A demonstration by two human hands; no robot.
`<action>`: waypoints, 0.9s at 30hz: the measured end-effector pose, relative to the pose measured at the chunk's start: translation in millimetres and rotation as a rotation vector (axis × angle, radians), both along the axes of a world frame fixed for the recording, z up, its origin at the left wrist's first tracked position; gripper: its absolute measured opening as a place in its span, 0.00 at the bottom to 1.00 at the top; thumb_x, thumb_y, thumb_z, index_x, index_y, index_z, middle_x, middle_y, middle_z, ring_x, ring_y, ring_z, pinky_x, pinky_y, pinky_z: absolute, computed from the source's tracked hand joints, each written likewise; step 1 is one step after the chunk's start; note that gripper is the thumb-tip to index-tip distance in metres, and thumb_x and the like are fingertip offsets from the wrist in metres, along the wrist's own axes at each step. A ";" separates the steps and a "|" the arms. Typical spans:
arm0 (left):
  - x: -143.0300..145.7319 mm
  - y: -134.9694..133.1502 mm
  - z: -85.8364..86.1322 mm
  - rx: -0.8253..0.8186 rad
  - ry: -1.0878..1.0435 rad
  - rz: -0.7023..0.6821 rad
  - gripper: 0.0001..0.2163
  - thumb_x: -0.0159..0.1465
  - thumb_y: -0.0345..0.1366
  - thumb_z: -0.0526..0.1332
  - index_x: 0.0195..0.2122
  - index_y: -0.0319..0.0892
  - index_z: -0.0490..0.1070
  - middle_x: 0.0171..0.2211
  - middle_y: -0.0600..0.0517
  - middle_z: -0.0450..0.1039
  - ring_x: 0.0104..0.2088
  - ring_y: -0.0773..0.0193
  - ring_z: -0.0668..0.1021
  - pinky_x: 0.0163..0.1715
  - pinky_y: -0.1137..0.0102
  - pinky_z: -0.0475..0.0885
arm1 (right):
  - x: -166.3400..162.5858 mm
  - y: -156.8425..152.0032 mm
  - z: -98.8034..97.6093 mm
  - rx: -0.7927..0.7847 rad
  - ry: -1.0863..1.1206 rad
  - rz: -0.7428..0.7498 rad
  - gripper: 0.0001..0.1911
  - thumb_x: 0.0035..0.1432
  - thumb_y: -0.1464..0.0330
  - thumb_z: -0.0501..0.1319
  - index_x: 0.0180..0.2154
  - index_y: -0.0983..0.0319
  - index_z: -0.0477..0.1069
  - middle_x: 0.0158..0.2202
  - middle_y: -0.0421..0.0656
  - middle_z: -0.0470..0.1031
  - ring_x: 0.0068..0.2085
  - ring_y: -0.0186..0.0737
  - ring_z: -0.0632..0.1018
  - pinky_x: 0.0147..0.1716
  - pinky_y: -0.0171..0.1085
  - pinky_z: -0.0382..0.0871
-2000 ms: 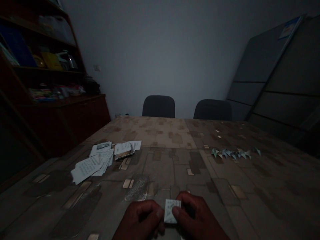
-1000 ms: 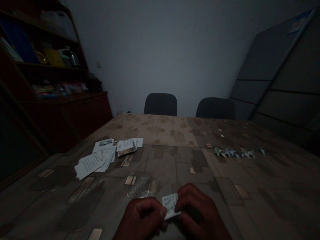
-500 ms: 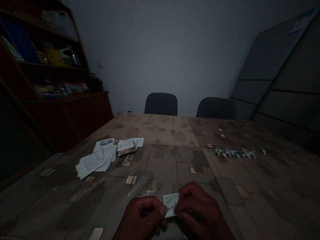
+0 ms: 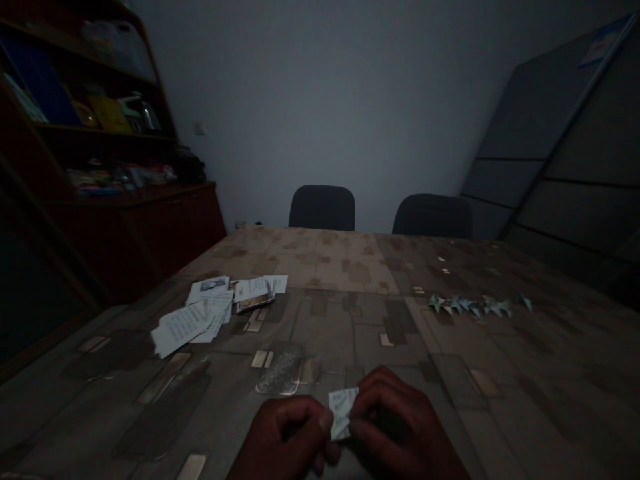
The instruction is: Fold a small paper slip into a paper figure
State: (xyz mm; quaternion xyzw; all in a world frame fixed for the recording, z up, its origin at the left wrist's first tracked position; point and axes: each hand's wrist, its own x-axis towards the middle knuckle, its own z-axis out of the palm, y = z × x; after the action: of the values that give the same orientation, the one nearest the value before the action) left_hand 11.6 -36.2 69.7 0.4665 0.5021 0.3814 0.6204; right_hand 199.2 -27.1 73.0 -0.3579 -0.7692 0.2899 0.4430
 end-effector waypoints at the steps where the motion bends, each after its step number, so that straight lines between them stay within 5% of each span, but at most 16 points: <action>1: 0.0 0.1 -0.4 -0.003 -0.011 -0.004 0.22 0.53 0.54 0.68 0.18 0.38 0.74 0.15 0.54 0.70 0.18 0.69 0.66 0.23 0.73 0.58 | -0.1 0.2 -0.1 0.009 0.000 -0.002 0.05 0.56 0.74 0.60 0.29 0.62 0.72 0.27 0.42 0.73 0.30 0.38 0.74 0.30 0.33 0.66; 4: 0.3 0.3 -1.2 -0.011 -0.020 -0.010 0.23 0.51 0.57 0.68 0.18 0.38 0.74 0.15 0.54 0.70 0.18 0.69 0.66 0.23 0.73 0.59 | -0.2 0.2 -0.3 0.026 0.018 0.001 0.05 0.56 0.74 0.60 0.29 0.62 0.72 0.27 0.41 0.73 0.30 0.37 0.74 0.30 0.32 0.65; 12: 2.3 -0.4 4.3 0.030 0.097 -0.018 0.15 0.50 0.45 0.69 0.16 0.40 0.69 0.15 0.54 0.69 0.19 0.68 0.65 0.23 0.73 0.57 | 0.1 -1.0 -3.3 -0.002 -0.009 -0.008 0.03 0.55 0.74 0.60 0.29 0.62 0.71 0.27 0.41 0.72 0.30 0.36 0.73 0.30 0.32 0.64; 23: 1.2 -0.8 0.5 -0.023 -0.035 -0.028 0.22 0.49 0.54 0.71 0.19 0.38 0.74 0.18 0.51 0.74 0.19 0.69 0.67 0.24 0.72 0.61 | -0.4 -1.5 -0.5 0.023 0.000 -0.011 0.04 0.55 0.75 0.58 0.30 0.62 0.71 0.28 0.41 0.73 0.29 0.36 0.74 0.30 0.32 0.65; 27: -1.5 0.4 -0.9 0.052 -0.088 0.015 0.17 0.51 0.47 0.72 0.32 0.39 0.78 0.21 0.53 0.75 0.22 0.66 0.72 0.26 0.72 0.64 | 1.3 -1.3 3.1 0.027 -0.003 -0.006 0.06 0.55 0.77 0.57 0.32 0.62 0.71 0.29 0.41 0.74 0.31 0.36 0.75 0.31 0.31 0.67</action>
State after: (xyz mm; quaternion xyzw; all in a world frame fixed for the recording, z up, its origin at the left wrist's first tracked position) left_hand 10.2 -35.8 68.8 0.4615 0.4677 0.4193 0.6265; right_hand 200.5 -28.4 76.1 -0.3547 -0.7725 0.2776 0.4477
